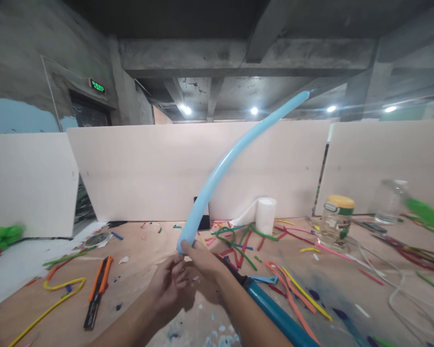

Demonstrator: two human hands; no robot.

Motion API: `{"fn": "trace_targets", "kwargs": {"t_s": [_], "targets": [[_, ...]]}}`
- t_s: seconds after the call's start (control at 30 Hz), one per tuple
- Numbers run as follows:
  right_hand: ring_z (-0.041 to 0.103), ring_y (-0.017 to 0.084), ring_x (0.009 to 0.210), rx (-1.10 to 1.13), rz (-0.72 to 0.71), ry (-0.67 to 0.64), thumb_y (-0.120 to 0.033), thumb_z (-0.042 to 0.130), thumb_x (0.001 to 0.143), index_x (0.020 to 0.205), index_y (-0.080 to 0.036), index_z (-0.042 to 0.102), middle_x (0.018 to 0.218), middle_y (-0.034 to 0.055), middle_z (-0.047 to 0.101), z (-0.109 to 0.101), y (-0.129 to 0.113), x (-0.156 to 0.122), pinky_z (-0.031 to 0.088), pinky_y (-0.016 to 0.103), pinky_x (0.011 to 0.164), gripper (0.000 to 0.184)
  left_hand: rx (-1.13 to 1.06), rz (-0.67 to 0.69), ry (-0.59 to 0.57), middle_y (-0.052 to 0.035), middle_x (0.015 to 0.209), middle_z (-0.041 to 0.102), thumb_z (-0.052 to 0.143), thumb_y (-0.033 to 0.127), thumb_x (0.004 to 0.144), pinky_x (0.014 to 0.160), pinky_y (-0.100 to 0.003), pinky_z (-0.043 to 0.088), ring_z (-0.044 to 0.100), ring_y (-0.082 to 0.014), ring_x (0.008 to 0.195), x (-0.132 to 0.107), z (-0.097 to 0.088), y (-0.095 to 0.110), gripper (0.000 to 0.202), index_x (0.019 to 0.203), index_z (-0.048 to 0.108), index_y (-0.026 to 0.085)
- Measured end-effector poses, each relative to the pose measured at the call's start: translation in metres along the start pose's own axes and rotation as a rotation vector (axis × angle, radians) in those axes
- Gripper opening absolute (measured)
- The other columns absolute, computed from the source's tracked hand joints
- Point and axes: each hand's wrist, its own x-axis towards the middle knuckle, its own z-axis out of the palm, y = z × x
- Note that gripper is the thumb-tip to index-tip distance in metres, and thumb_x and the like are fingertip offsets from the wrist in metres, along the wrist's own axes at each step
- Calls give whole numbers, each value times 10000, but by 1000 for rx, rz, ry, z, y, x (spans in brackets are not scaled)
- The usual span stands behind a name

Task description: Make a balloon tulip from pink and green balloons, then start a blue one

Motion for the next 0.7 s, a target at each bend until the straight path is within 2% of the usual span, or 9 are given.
{"fn": "trace_targets", "kwargs": {"t_s": [0.1, 0.23, 0.37, 0.5, 0.6, 0.7], "targets": [[569, 119, 516, 55, 86, -116, -497, 655, 704, 830, -141, 590, 666, 17, 612, 3, 6, -2, 460, 234, 474, 383, -3, 56, 4, 82, 375, 252, 426, 198, 861, 356, -166, 178, 259, -56, 307, 0, 5, 8, 289, 585, 344, 177], [491, 95, 390, 190, 189, -201, -570, 597, 724, 874, -126, 580, 530, -27, 549, 8, 14, 1, 375, 194, 365, 470, 84, 71, 20, 85, 352, 252, 442, 265, 869, 352, -168, 174, 238, -54, 296, 0, 10, 5, 341, 558, 329, 183], [491, 95, 365, 356, 198, -138, -542, 639, 696, 869, -104, 599, 506, -27, 546, 13, 23, 5, 356, 189, 342, 472, 244, 141, 111, 75, 315, 260, 422, 327, 866, 340, -173, 169, 231, -58, 273, 7, 6, -2, 397, 513, 302, 190], [442, 89, 312, 350, 203, -75, -538, 653, 679, 839, -92, 615, 446, -39, 510, 16, 30, 6, 299, 186, 303, 475, 394, 156, 111, 60, 315, 305, 447, 348, 843, 337, -172, 176, 257, -59, 276, 12, -1, -2, 400, 498, 326, 186], [479, 87, 367, 343, 190, -77, -517, 659, 692, 882, -112, 620, 542, -10, 583, 13, 26, 5, 347, 192, 355, 449, 307, 143, 130, 75, 337, 289, 448, 397, 839, 337, -173, 194, 249, -62, 277, 9, -1, 1, 397, 524, 322, 192], [591, 126, 581, 249, 95, -68, -497, 666, 702, 918, -148, 627, 777, 49, 669, 8, 16, 5, 464, 244, 547, 412, 336, 33, 131, 78, 342, 261, 434, 415, 830, 321, -187, 205, 237, -73, 265, 1, 3, 0, 410, 512, 287, 202]]}}
